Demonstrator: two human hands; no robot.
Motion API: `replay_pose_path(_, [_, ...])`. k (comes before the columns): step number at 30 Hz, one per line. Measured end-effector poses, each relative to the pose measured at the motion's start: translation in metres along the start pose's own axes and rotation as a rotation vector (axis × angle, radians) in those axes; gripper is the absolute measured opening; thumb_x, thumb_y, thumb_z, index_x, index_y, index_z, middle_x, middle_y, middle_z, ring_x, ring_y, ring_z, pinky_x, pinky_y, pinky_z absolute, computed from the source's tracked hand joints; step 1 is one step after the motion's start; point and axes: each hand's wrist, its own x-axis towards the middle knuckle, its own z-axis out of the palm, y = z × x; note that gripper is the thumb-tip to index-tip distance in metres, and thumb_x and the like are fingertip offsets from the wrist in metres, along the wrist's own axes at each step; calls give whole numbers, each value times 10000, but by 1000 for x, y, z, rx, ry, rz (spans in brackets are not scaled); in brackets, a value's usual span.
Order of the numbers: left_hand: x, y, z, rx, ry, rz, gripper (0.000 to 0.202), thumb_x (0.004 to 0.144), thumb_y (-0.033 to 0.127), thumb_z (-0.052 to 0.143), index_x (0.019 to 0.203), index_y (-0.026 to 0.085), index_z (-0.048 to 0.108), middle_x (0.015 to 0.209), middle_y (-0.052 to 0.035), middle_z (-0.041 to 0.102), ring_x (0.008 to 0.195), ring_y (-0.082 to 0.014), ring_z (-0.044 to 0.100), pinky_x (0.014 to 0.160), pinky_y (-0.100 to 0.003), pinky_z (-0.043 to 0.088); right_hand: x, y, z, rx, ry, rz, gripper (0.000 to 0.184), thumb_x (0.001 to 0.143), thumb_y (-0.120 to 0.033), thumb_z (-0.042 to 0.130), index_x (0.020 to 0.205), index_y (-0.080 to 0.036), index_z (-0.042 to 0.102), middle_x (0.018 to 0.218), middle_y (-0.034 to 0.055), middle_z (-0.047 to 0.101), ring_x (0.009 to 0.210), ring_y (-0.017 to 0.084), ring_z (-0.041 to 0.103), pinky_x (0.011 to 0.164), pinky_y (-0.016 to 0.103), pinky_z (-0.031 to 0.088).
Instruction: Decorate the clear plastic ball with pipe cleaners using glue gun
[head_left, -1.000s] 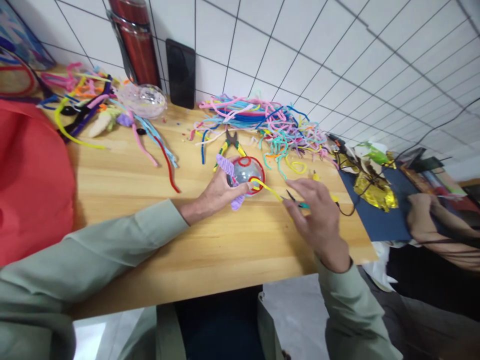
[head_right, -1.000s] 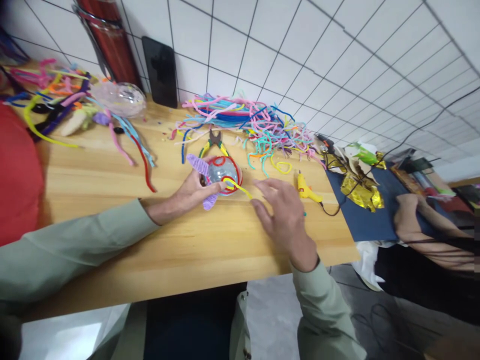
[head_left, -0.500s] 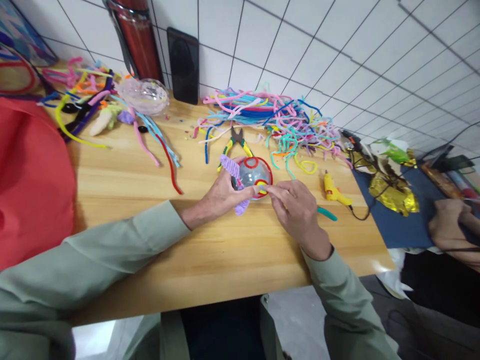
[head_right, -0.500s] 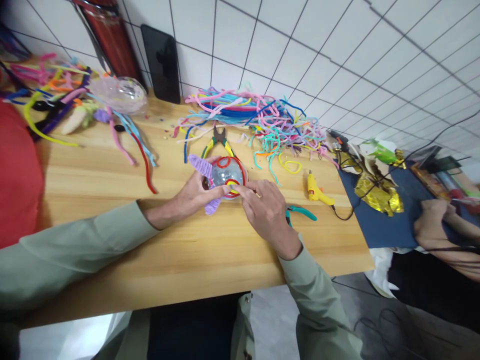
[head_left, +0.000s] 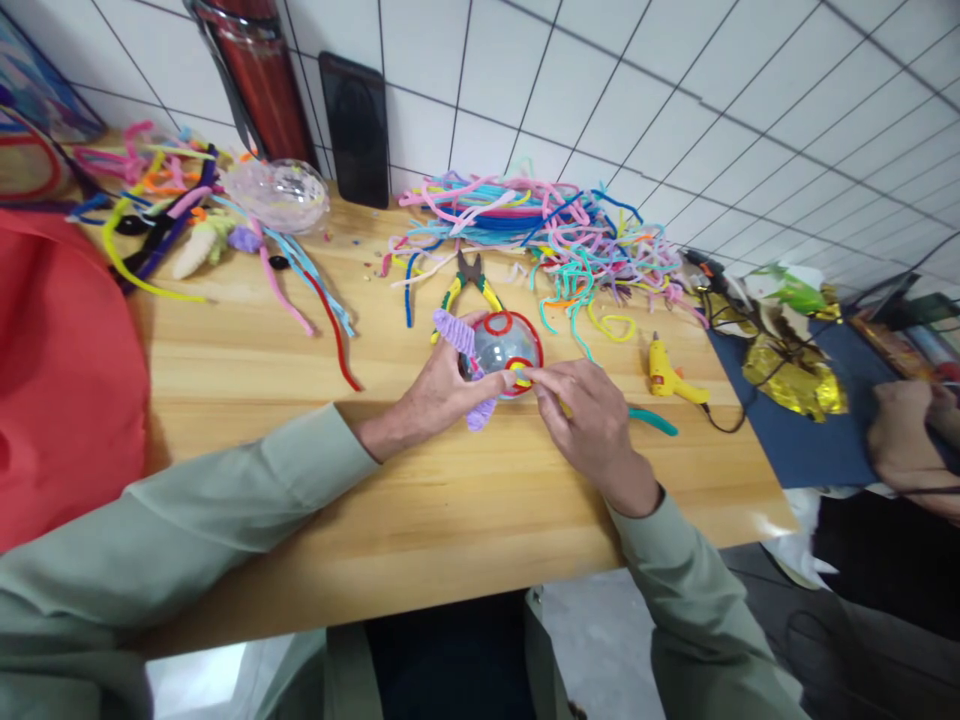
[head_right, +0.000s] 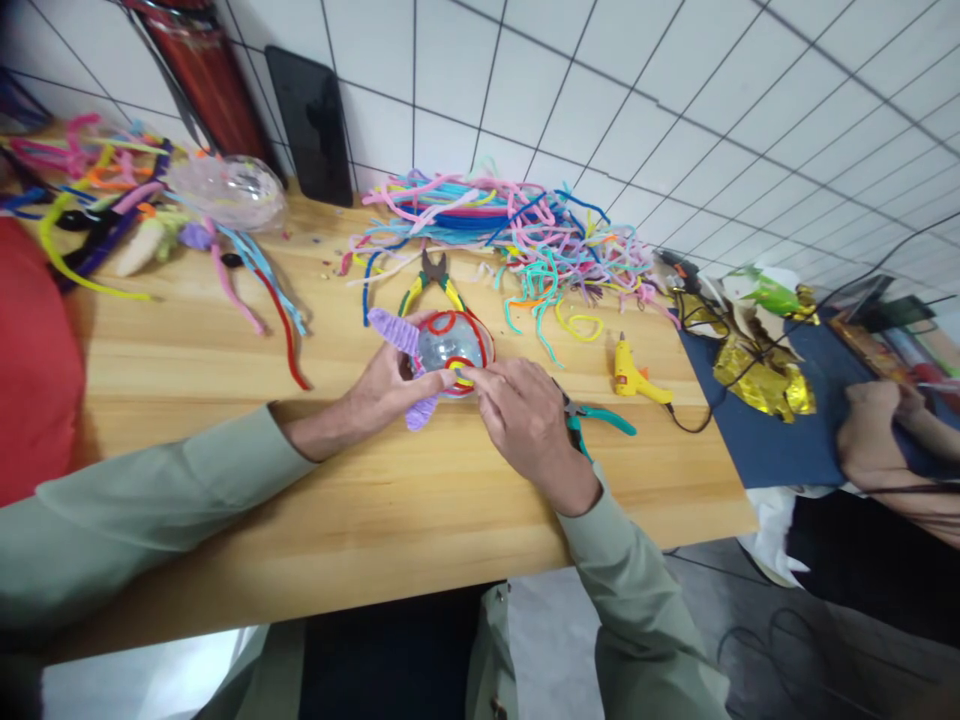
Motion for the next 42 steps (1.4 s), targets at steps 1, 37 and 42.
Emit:
replay_pose_path(1, [0, 1, 0, -3, -4, 7, 766, 871, 541, 922, 1514, 225, 650, 1467, -148, 755, 1295, -317, 728, 1205, -525, 590, 0, 0, 0, -2, 1, -4, 487, 1107, -64, 654, 1510, -329, 725, 1108, 48, 861, 974, 241, 804, 840, 414, 629])
replay_pose_path(37, [1, -4, -3, -31, -73, 2, 800, 915, 556, 932, 1559, 210, 608, 1519, -168, 744, 1331, -324, 748, 1212, -544, 610, -3, 4, 5, -89, 29, -28, 418, 1051, -23, 636, 1354, -286, 752, 1066, 59, 806, 963, 247, 748, 815, 406, 598])
replay_pose_path(42, [1, -7, -3, -42, -67, 6, 846, 895, 583, 960, 1571, 224, 600, 1535, -164, 736, 1383, -336, 743, 1251, -563, 603, -3, 4, 5, -85, 32, -17, 437, 1049, -21, 639, 1374, -293, 746, 1080, 59, 811, 977, 247, 764, 834, 405, 624])
